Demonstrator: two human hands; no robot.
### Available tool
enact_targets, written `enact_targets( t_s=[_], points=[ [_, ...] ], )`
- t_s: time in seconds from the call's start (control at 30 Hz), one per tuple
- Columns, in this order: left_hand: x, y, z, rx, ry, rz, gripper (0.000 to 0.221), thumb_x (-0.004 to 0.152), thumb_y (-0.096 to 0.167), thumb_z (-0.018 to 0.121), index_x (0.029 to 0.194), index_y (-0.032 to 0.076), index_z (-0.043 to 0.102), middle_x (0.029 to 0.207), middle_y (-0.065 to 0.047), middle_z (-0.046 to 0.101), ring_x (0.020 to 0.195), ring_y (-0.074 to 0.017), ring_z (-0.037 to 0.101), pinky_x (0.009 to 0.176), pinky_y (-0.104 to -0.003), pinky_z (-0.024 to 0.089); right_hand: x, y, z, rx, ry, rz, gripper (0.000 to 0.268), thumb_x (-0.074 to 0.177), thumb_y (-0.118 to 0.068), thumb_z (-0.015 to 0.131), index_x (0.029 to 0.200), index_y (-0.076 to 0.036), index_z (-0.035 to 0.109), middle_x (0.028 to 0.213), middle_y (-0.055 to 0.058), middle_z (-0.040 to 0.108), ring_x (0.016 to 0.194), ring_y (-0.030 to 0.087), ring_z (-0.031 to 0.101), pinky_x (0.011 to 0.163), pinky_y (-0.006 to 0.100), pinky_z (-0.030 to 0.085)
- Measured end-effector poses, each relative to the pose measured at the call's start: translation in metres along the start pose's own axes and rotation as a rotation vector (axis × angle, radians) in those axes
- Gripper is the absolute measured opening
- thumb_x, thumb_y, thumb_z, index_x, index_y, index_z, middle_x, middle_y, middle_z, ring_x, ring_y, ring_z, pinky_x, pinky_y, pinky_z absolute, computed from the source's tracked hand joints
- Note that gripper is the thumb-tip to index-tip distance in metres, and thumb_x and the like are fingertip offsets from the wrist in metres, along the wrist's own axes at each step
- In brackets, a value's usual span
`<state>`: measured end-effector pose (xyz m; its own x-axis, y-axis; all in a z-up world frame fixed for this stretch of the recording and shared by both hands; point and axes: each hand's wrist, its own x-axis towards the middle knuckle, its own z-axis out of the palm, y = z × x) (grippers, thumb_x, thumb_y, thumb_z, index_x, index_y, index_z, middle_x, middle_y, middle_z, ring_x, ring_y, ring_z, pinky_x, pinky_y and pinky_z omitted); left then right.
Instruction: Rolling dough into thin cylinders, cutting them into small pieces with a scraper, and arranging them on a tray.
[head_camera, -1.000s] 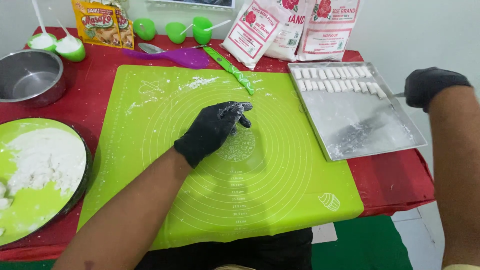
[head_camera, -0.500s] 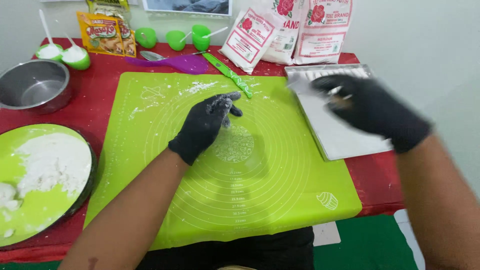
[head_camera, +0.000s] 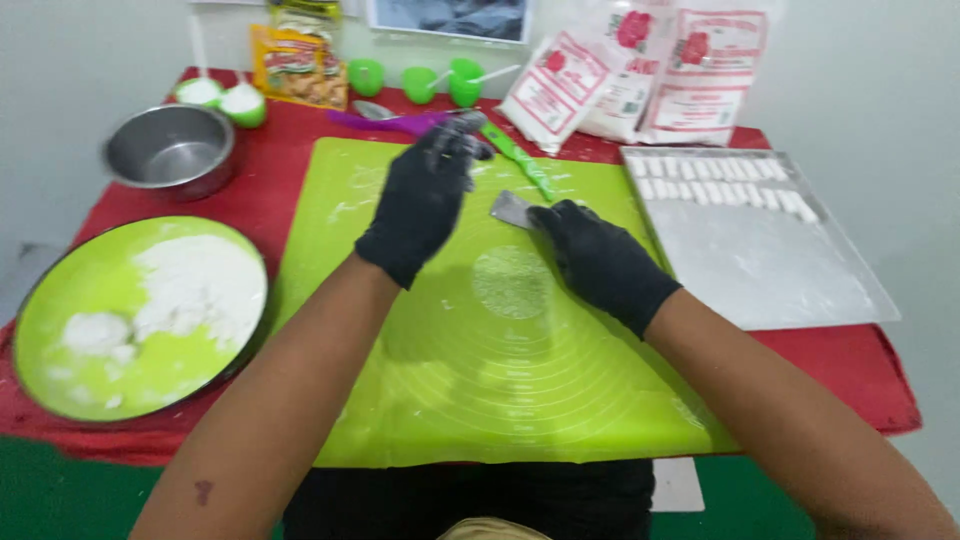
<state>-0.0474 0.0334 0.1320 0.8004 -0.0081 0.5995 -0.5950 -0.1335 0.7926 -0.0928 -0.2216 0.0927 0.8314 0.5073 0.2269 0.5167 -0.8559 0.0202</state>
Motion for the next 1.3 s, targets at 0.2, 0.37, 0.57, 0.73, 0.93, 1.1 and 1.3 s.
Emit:
enact_targets(
  t_s=[0.2, 0.37, 0.57, 0.73, 0.93, 1.1, 1.3],
  points=[
    [-0.056, 0.027, -0.036, 0.540, -0.201, 0.186, 0.041, 0.100, 0.040, 0.065, 0.136, 0.020, 0.064, 0.111, -0.004, 0.075, 0.098, -0.0254, 0.073, 0.083, -0.041, 0.059, 0.008, -0.013, -0.013, -0.204, 0.176, -0.133, 0.041, 0.089, -0.024, 0.064, 0.129, -0.018, 0.062, 0.113, 0.005, 0.064, 0.103, 0.030, 0.067, 0.069, 0.043, 0.060],
    [-0.092, 0.063, -0.091, 0.477, -0.170, 0.309, 0.045, 0.102, 0.024, 0.065, 0.141, 0.004, 0.059, 0.139, -0.022, 0.063, 0.131, -0.0397, 0.060, 0.112, -0.047, 0.047, 0.019, -0.059, -0.051, 0.125, 0.262, -0.252, 0.037, 0.091, -0.008, 0.066, 0.127, 0.000, 0.064, 0.125, 0.026, 0.065, 0.122, 0.047, 0.062, 0.097, 0.053, 0.054],
    [-0.127, 0.109, -0.197, 0.334, -0.066, 0.158, 0.043, 0.111, 0.022, 0.046, 0.148, 0.001, 0.048, 0.154, -0.019, 0.054, 0.147, -0.0344, 0.053, 0.128, -0.045, 0.039, 0.056, -0.139, -0.072, 0.292, 0.166, -0.517, 0.043, 0.098, -0.016, 0.062, 0.140, -0.008, 0.058, 0.136, 0.017, 0.064, 0.126, 0.035, 0.062, 0.110, 0.046, 0.048],
    [-0.139, 0.072, -0.287, 0.438, 0.205, 0.047, 0.044, 0.110, 0.022, 0.046, 0.149, 0.002, 0.047, 0.153, -0.017, 0.054, 0.145, -0.0306, 0.052, 0.125, -0.042, 0.038, 0.109, -0.219, -0.072, 0.406, 0.170, -0.692, 0.040, 0.100, -0.014, 0.062, 0.138, -0.006, 0.060, 0.137, 0.019, 0.064, 0.127, 0.037, 0.062, 0.109, 0.047, 0.050],
    [-0.134, 0.005, -0.347, 0.385, 0.309, -0.089, 0.037, 0.109, 0.021, 0.057, 0.142, 0.002, 0.057, 0.144, -0.021, 0.059, 0.138, -0.0334, 0.054, 0.120, -0.044, 0.040, 0.172, -0.290, -0.028, 0.471, -0.038, -0.780, 0.054, 0.095, -0.017, 0.067, 0.146, -0.005, 0.052, 0.144, 0.025, 0.058, 0.136, 0.042, 0.053, 0.113, 0.053, 0.044],
    [-0.142, -0.008, -0.346, 0.151, 0.312, -0.175, 0.035, 0.104, 0.018, 0.065, 0.137, 0.006, 0.065, 0.139, -0.023, 0.063, 0.136, -0.0383, 0.053, 0.117, -0.049, 0.043, 0.201, -0.318, -0.002, 0.280, -0.292, -0.646, 0.076, 0.089, -0.022, 0.074, 0.157, -0.018, 0.040, 0.157, 0.015, 0.046, 0.149, 0.034, 0.038, 0.123, 0.047, 0.032],
    [-0.152, -0.021, -0.342, -0.147, 0.283, -0.197, 0.041, 0.103, 0.012, 0.061, 0.142, 0.001, 0.057, 0.146, -0.020, 0.058, 0.141, -0.0294, 0.052, 0.123, -0.047, 0.035, 0.206, -0.323, -0.007, 0.118, -0.331, -0.607, 0.080, 0.086, -0.032, 0.078, 0.155, -0.017, 0.041, 0.156, 0.017, 0.046, 0.148, 0.037, 0.039, 0.121, 0.052, 0.032]
  ],
)
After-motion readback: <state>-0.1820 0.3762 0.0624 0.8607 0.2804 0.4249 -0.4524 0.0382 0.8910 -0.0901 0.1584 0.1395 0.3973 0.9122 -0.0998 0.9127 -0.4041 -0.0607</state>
